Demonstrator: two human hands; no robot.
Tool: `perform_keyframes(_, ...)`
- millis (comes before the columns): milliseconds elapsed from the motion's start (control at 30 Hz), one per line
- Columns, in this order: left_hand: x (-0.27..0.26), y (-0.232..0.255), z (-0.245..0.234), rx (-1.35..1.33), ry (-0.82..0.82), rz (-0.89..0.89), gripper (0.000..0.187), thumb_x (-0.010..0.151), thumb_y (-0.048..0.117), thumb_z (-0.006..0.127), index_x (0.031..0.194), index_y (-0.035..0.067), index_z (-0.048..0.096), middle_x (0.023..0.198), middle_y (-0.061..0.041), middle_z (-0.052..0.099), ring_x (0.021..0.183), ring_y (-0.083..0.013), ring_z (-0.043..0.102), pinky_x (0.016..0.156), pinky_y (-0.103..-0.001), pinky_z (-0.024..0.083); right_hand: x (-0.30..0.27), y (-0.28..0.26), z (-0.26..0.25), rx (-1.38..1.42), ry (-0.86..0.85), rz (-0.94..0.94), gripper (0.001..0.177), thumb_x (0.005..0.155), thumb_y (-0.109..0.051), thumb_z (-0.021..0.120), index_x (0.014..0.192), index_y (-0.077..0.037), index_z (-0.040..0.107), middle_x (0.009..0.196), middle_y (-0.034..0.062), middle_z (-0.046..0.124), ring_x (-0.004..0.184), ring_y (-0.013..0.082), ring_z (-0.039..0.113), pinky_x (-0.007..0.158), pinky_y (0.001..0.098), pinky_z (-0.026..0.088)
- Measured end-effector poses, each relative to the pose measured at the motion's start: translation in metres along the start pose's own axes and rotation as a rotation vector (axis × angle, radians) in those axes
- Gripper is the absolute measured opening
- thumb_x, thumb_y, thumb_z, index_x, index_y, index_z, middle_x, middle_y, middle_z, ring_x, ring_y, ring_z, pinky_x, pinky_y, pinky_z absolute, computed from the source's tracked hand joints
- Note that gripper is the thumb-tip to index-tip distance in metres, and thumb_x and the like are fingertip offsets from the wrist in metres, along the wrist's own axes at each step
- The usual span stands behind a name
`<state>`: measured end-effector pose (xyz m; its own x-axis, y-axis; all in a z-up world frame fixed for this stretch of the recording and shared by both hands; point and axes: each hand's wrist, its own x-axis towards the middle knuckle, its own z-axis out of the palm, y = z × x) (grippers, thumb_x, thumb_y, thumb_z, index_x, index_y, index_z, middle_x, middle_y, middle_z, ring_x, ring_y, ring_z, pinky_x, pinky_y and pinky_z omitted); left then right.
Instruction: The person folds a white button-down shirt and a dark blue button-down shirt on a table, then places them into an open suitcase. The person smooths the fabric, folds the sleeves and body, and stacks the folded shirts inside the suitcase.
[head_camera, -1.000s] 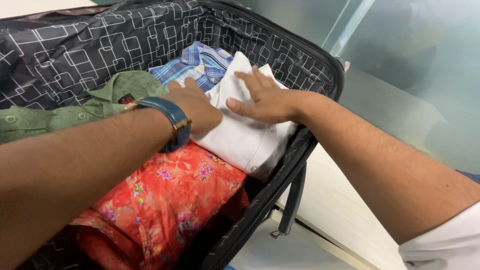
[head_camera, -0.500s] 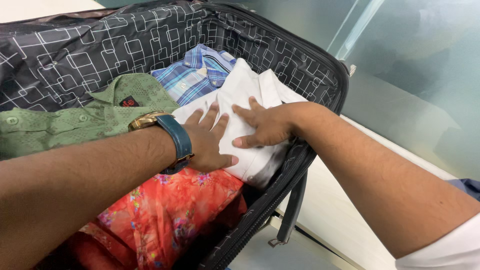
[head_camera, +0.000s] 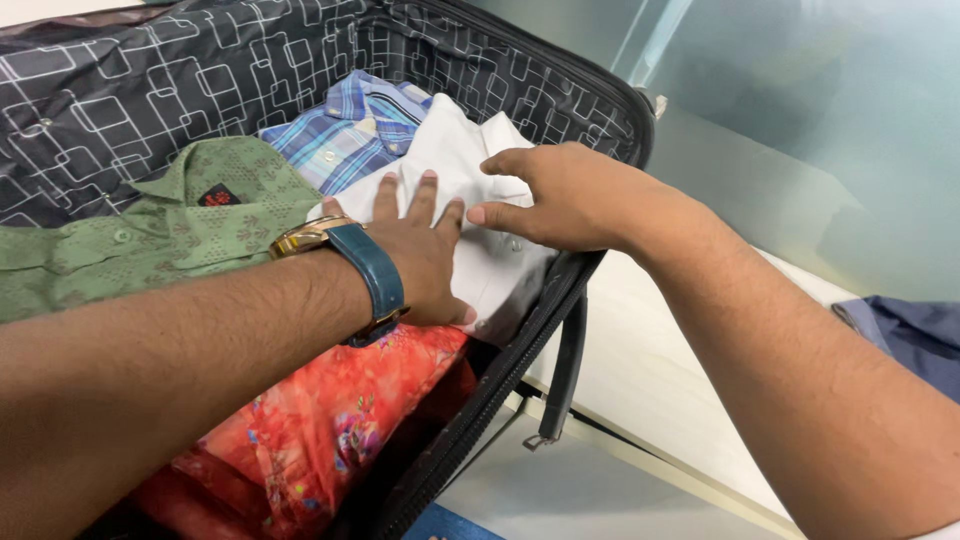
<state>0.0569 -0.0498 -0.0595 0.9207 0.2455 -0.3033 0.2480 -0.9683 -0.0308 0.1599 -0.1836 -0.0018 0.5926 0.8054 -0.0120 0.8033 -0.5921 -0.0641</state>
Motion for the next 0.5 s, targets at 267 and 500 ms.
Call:
perform_keyframes(267, 0.01, -0.02, 0.006, 0.081, -0.078, 0.099, 0.122, 0.081, 0.081, 0.061, 0.165, 0.024, -0.005, 0.169, -0.022, -0.01, 0.15, -0.0596, 0.009, 0.123, -0.064, 0.015, -0.043, -0.015, 0.001, 0.139, 0.114, 0.047, 0.058, 0.089, -0.059, 0.063, 0.133, -0.021, 0.067, 0.117, 0.0171, 0.075, 0.107, 0.0325, 0.071, 0.091, 0.0413, 0.055)
perform_keyframes(500, 0.017, -0.002, 0.006, -0.091, 0.139, -0.019, 0.105, 0.083, 0.074, 0.06, 0.158, 0.012, 0.022, 0.165, -0.023, 0.012, 0.147, -0.0579, 0.012, 0.118, -0.065, 0.018, -0.076, -0.024, 0.009, 0.223, 0.307, 0.019, 0.046, 0.091, -0.052, 0.069, 0.122, -0.018, 0.072, 0.089, 0.0166, 0.066, 0.084, 0.0244, 0.066, 0.069, 0.0377, 0.053)
